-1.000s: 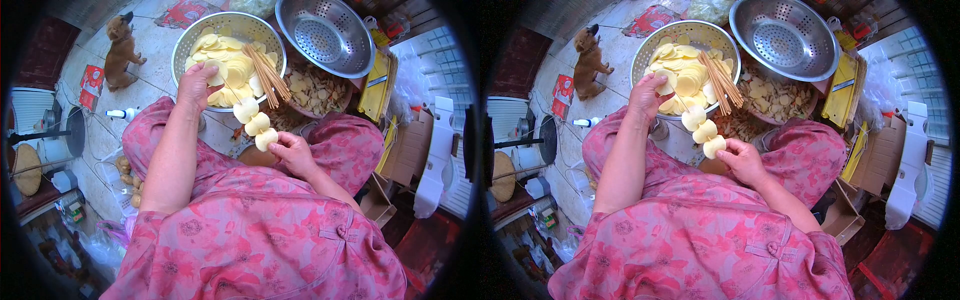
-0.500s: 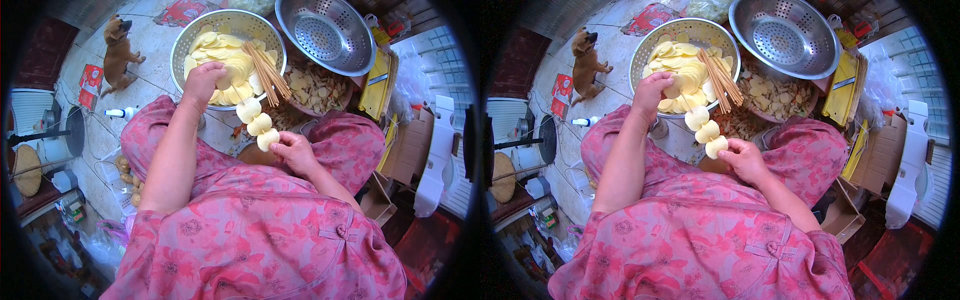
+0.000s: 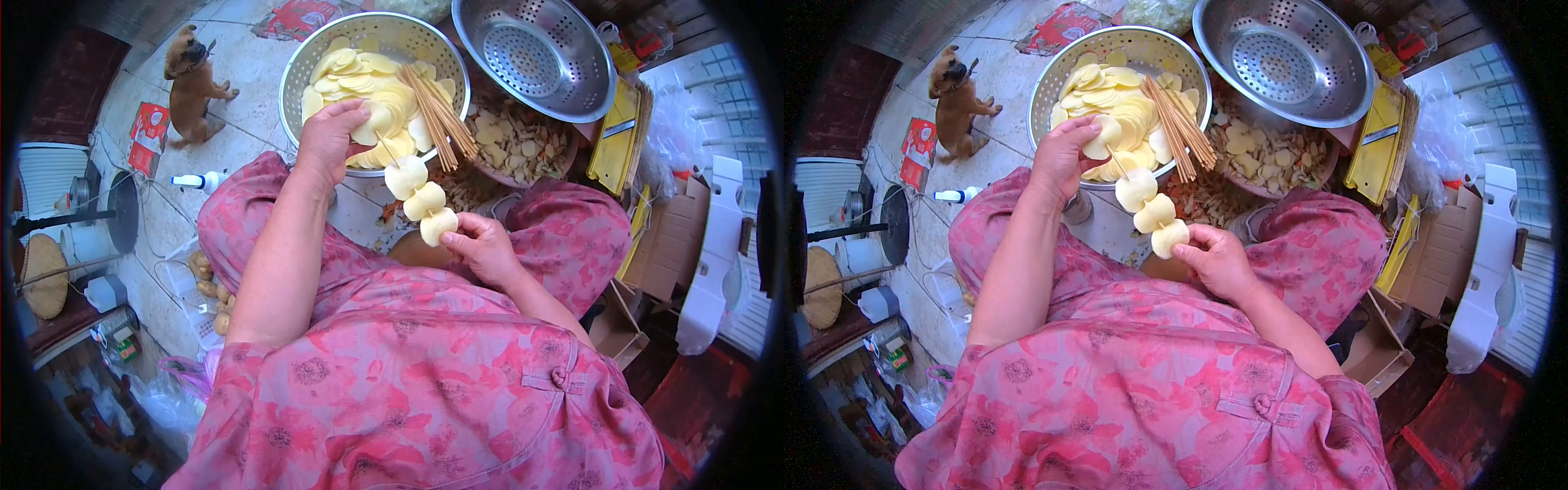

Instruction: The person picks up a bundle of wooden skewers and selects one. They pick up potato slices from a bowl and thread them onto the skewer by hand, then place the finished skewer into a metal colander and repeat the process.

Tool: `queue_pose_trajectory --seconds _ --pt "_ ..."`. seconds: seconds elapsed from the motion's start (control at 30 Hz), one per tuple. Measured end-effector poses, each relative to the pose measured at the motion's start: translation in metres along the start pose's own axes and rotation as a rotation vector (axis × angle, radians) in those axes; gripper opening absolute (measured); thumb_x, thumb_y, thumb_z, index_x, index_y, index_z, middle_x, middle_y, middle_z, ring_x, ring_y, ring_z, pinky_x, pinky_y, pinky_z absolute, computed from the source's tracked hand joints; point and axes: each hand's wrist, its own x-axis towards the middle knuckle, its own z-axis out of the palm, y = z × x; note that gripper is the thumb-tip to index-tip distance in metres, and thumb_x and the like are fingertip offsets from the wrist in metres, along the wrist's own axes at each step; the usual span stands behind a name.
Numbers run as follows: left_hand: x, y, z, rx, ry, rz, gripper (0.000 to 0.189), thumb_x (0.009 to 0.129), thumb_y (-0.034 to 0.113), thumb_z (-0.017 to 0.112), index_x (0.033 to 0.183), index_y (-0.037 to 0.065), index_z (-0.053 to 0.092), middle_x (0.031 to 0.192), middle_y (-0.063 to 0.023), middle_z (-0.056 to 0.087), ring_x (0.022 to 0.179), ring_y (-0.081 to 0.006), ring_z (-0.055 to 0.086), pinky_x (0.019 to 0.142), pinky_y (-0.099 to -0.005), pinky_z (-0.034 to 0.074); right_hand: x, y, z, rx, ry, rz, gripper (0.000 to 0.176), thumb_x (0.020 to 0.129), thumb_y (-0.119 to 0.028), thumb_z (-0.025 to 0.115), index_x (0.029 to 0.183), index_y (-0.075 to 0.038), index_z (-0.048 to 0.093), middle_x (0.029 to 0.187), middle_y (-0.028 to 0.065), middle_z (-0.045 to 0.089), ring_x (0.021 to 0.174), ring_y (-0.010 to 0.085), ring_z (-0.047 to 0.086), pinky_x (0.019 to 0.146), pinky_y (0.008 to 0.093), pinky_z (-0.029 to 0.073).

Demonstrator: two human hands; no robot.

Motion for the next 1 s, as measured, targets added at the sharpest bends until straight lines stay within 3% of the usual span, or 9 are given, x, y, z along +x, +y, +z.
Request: queue_pose_trajectory --seconds 0.27,0.43,0.67,0.77,0.83,0.87,0.93,0.97,1.0 --pt "0.001 0.000 -0.001 0.074 -0.047 -0.100 0.023 0.082 0.013 0.066 0.101 0.004 0.059 0.094 -0.0065 0.064 0.080 -0.0171 0.064 0.068 -0.0314 0.056 -0.001 0.006 -0.002 0.017 -0.015 -0.013 0.017 0.085 -0.015 0.063 0.099 -0.004 0.063 0.072 -0.0054 0.056 0.055 0.0023 0.047 0.050 0.0186 0.039" --pt "0.003 -0.009 -0.001 0.108 -0.268 -0.200 0.020 0.082 0.014 0.066 0.099 0.004 0.061 0.092 -0.0066 0.065 0.082 -0.0186 0.065 0.073 -0.0346 0.055 0.000 0.001 0.000 0.114 0.020 0.022 0.017 0.085 -0.013 0.062 0.100 -0.003 0.063 0.074 -0.0046 0.056 0.055 0.0023 0.046 0.050 0.0177 0.039" --pt "-0.001 -0.012 0.002 0.078 -0.311 -0.180 0.021 0.083 0.015 0.065 0.100 0.004 0.060 0.094 -0.0067 0.064 0.084 -0.0191 0.064 0.076 -0.0356 0.054 0.003 0.003 0.001 0.192 0.035 -0.001 0.017 0.086 -0.013 0.062 0.100 -0.003 0.063 0.074 -0.0038 0.056 0.054 0.0026 0.046 0.050 0.0172 0.039" --pt "-0.003 -0.005 0.005 0.062 -0.265 -0.176 0.023 0.082 0.016 0.066 0.101 0.004 0.060 0.093 -0.0068 0.064 0.083 -0.0184 0.064 0.073 -0.0329 0.054 0.004 0.003 -0.001 0.177 0.060 0.010 0.017 0.086 -0.013 0.062 0.099 -0.003 0.062 0.074 -0.0034 0.056 0.054 0.0029 0.046 0.049 0.0172 0.038" --pt "0.004 0.002 0.001 0.156 -0.024 -0.079 0.026 0.082 0.017 0.065 0.104 0.004 0.059 0.094 -0.0058 0.064 0.079 -0.0178 0.063 0.068 -0.0294 0.052 0.005 0.005 -0.003 0.287 0.115 -0.001 0.016 0.086 -0.013 0.062 0.098 -0.003 0.062 0.074 -0.0025 0.056 0.055 0.0036 0.047 0.049 0.0172 0.038" --pt "0.009 0.004 -0.005 0.156 -0.024 -0.080 0.026 0.082 0.017 0.065 0.104 0.004 0.059 0.094 -0.0058 0.064 0.079 -0.0178 0.063 0.068 -0.0294 0.052 0.005 0.004 -0.004 0.287 0.115 0.000 0.016 0.086 -0.013 0.062 0.098 -0.003 0.062 0.074 -0.0025 0.056 0.055 0.0036 0.047 0.049 0.0172 0.038" --pt "0.022 0.008 -0.017 0.400 0.219 0.175 0.025 0.080 0.017 0.067 0.101 0.005 0.061 0.090 -0.0046 0.064 0.076 -0.0161 0.062 0.065 -0.0269 0.049 0.005 0.003 -0.005 0.343 0.213 -0.048 0.015 0.085 -0.012 0.062 0.097 -0.002 0.062 0.073 -0.0015 0.056 0.055 0.0043 0.048 0.050 0.0172 0.038" --pt "0.029 0.004 -0.022 0.399 0.221 0.176 0.025 0.080 0.017 0.067 0.101 0.005 0.061 0.090 -0.0046 0.064 0.076 -0.0161 0.062 0.065 -0.0269 0.049 0.006 0.004 -0.006 0.342 0.211 -0.048 0.015 0.085 -0.012 0.062 0.097 -0.002 0.062 0.073 -0.0015 0.056 0.055 0.0043 0.048 0.050 0.0172 0.038" --pt "0.031 0.002 -0.022 0.627 0.149 0.218 0.024 0.079 0.017 0.068 0.097 0.004 0.062 0.087 -0.0044 0.064 0.076 -0.0154 0.062 0.065 -0.0276 0.049 0.007 0.005 -0.006 0.355 0.217 -0.061 0.016 0.085 -0.012 0.063 0.098 -0.002 0.062 0.074 -0.0012 0.057 0.055 0.0046 0.048 0.050 0.0173 0.039"
